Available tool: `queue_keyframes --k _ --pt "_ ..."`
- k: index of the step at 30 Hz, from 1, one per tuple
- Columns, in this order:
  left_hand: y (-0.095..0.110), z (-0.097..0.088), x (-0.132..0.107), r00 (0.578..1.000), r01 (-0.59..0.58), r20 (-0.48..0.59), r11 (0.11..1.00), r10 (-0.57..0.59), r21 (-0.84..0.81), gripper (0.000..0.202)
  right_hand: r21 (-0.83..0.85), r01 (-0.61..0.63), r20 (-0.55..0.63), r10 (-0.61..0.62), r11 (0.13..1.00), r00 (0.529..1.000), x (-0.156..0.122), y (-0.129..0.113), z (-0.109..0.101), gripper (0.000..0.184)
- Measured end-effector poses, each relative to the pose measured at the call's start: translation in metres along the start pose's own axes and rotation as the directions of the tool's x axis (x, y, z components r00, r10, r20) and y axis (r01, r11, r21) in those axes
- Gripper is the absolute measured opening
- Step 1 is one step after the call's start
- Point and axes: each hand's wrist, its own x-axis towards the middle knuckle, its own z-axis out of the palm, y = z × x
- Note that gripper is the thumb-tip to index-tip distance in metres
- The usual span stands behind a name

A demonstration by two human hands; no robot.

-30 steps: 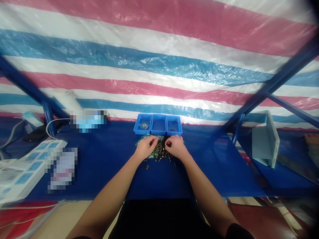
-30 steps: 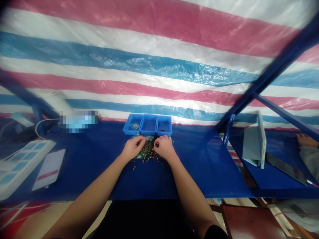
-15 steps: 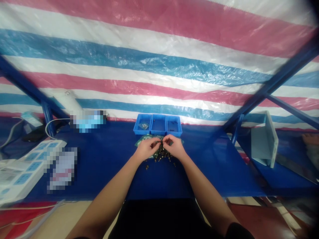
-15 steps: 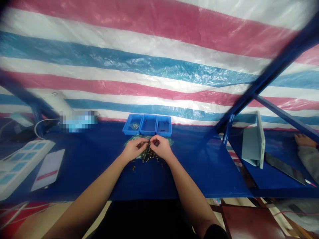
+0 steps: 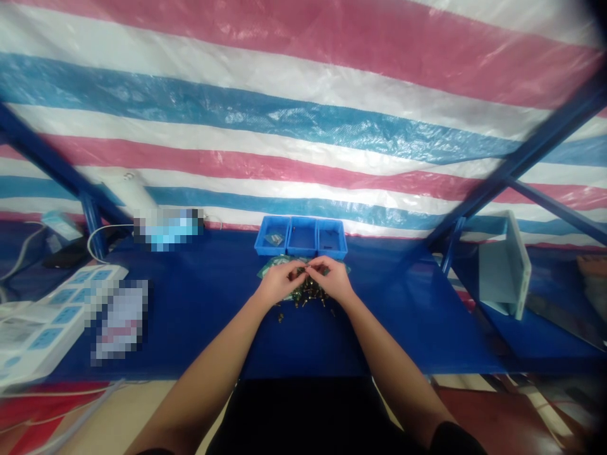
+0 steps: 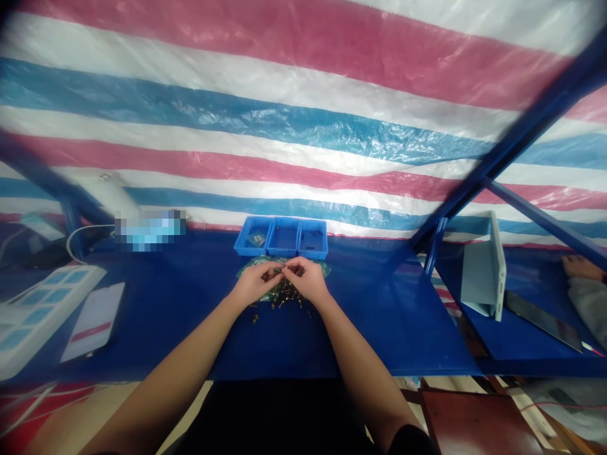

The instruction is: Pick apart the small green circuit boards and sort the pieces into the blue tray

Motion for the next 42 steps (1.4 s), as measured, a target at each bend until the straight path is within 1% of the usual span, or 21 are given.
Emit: queue_keyframes --k 7,11,16,20,24,26,31,34,37,39,42 --pt "0.0001 -0.0006 -0.0001 0.999 0.039 -0.012 0.999 -0.039 -0.023 0.028 -0.013 0.059 0.019 -0.059 0.998 0.998 0.0004 0.0028 -0.0001 0.021" --pt "0.0014 -0.0014 0.0001 0.999 0.051 -0.011 0.999 -0.052 -0.016 0.028 0.000 0.007 0.017 -0.007 1.000 1.000 -0.0004 0.0022 0.0024 0.022" --pt "0.0009 -0.0002 0.0001 0.999 0.040 -0.024 0.999 -0.040 -0.019 0.027 0.066 -0.038 -0.070 0.042 0.997 0.997 0.0002 -0.0032 0.0009 0.021" --pt "0.0004 0.0001 0.0001 0.999 0.023 -0.044 1.000 -0.024 -0.012 0.024 0.082 -0.050 -0.043 0.054 0.995 0.998 0.0004 -0.0050 0.0002 0.022" --pt "0.0003 0.0003 -0.0001 0.998 0.026 -0.060 1.000 -0.027 -0.018 0.024 0.168 -0.071 -0.050 0.081 0.983 0.995 0.0003 -0.0053 0.0021 0.026" --pt "0.0002 0.0007 -0.0001 0.997 0.032 -0.069 0.999 -0.034 -0.019 0.025 0.183 -0.077 -0.041 0.086 0.980 0.995 0.0002 -0.0052 0.0027 0.027" --pt "0.0002 0.0007 0.0004 0.997 0.017 -0.074 0.999 -0.020 -0.040 0.024 0.119 -0.048 -0.006 0.049 0.992 0.999 -0.0006 -0.0022 0.0025 0.027" --pt "0.0012 -0.0008 0.0009 0.997 0.002 -0.072 0.999 -0.006 -0.052 0.023 0.083 -0.020 0.006 0.020 0.996 1.000 -0.0009 0.0002 0.0024 0.023" --pt "0.0024 -0.0021 0.0012 0.998 0.007 -0.058 0.999 -0.009 -0.034 0.023 0.021 0.023 0.042 -0.024 1.000 0.999 -0.0010 0.0013 0.0027 0.031" --pt "0.0027 -0.0023 0.0011 0.998 0.017 -0.060 1.000 -0.018 -0.025 0.024 -0.030 0.066 0.037 -0.065 0.997 0.997 -0.0011 0.0014 0.0030 0.027" --pt "0.0028 -0.0022 0.0009 0.998 0.019 -0.067 0.999 -0.021 -0.025 0.026 -0.089 0.144 -0.001 -0.145 0.986 0.989 -0.0014 0.0010 0.0029 0.021"
